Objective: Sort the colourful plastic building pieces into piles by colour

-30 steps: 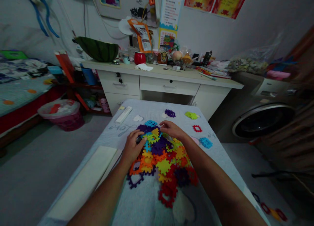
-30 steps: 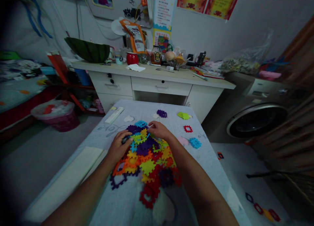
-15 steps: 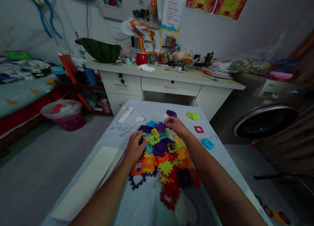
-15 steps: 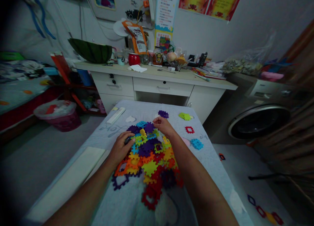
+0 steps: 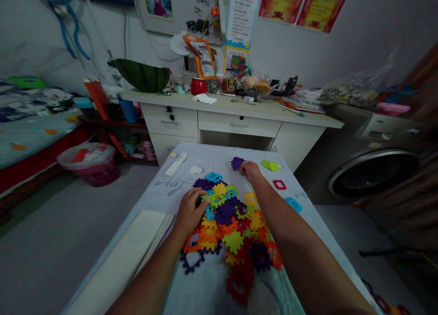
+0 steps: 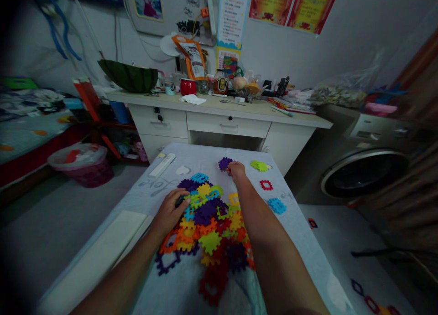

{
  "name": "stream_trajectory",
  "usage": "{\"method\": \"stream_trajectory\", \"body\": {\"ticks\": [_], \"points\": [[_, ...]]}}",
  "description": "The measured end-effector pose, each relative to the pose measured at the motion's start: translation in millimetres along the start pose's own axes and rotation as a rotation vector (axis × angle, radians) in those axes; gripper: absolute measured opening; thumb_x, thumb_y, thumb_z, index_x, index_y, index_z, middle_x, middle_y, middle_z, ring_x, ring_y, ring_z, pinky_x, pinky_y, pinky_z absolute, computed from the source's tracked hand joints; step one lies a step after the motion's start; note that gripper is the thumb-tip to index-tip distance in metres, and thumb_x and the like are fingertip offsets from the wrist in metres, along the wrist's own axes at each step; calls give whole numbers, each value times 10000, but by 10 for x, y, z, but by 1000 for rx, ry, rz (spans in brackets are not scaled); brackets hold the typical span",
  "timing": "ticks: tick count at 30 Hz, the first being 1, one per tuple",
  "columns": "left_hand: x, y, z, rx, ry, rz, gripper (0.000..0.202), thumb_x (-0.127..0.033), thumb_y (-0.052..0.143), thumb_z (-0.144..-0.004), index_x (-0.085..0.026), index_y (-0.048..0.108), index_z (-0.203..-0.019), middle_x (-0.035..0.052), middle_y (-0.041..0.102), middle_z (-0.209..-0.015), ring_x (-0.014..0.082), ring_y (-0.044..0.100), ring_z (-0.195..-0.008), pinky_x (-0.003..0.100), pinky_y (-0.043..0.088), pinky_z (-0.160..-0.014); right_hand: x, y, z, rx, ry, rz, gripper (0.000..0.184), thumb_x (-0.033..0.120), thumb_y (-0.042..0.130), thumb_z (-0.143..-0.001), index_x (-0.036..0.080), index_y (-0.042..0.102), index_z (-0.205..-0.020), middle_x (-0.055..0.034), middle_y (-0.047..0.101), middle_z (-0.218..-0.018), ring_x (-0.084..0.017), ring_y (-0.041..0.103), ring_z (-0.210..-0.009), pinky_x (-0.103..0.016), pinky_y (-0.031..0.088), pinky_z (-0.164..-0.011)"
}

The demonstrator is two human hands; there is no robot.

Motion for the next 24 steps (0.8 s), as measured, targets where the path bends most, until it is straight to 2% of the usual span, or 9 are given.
{"method": "stream_trajectory", "body": {"ticks": [6,12,15,17,21,24], "points": [[26,15,-1,10,-16,2,294,-445,550,-829,-221,675,-973,79,626,-1150,257,559,-1129,461,409,-1021,-49,156,-104,-21,-6,9,223,43,614,-653,191,459,-713,45,530,-539,-81,553,-483,-175,461,-455],[26,3,5,-8,-20,13,300,-432,543,-838,-215,668,-1002,85,599,-1177,254,535,-1158,457,396,-1039,-15,67,1,1,-93,98,147,79,555,-704,187,490,-779,56,501,-547,-69,504,-476,-161,409,-440],[45,-31,1,-77,-31,13,316,-433,527,-844,-201,654,-1018,94,579,-1190,254,520,-1176,448,389,-1050,20,108,131,93,-142,181,118,106,564,-694,180,539,-782,57,527,-574,-75,507,-495,-171,401,-461],[59,-54,-2,-121,-33,-11,309,-424,512,-851,-197,649,-1010,94,582,-1166,254,521,-1170,445,391,-1048,32,212,240,188,-165,233,111,117,602,-668,171,584,-763,44,577,-616,-88,541,-545,-186,422,-508],[71,-69,-9,-150,-20,-98,306,-398,470,-875,-185,638,-1016,98,608,-1117,257,537,-1132,440,406,-1022,59,570,491,436,-357,627,152,145,662,-671,164,653,-821,2,666,-793,-128,603,-742,-231,466,-691],[77,-34,-12,-108,-20,-169,326,-394,456,-886,-178,628,-1059,102,627,-1106,263,551,-1110,447,407,-1009,37,776,607,492,-447,874,286,218,702,-695,179,661,-975,-36,684,-939,-168,615,-855,-266,462,-778]]}}
Point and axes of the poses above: each hand's wrist, its own z-axis away from the middle knuckle, its own y-axis out of the palm, x = y × z, the point moved 6 cm from there along -z, towards the middle knuckle
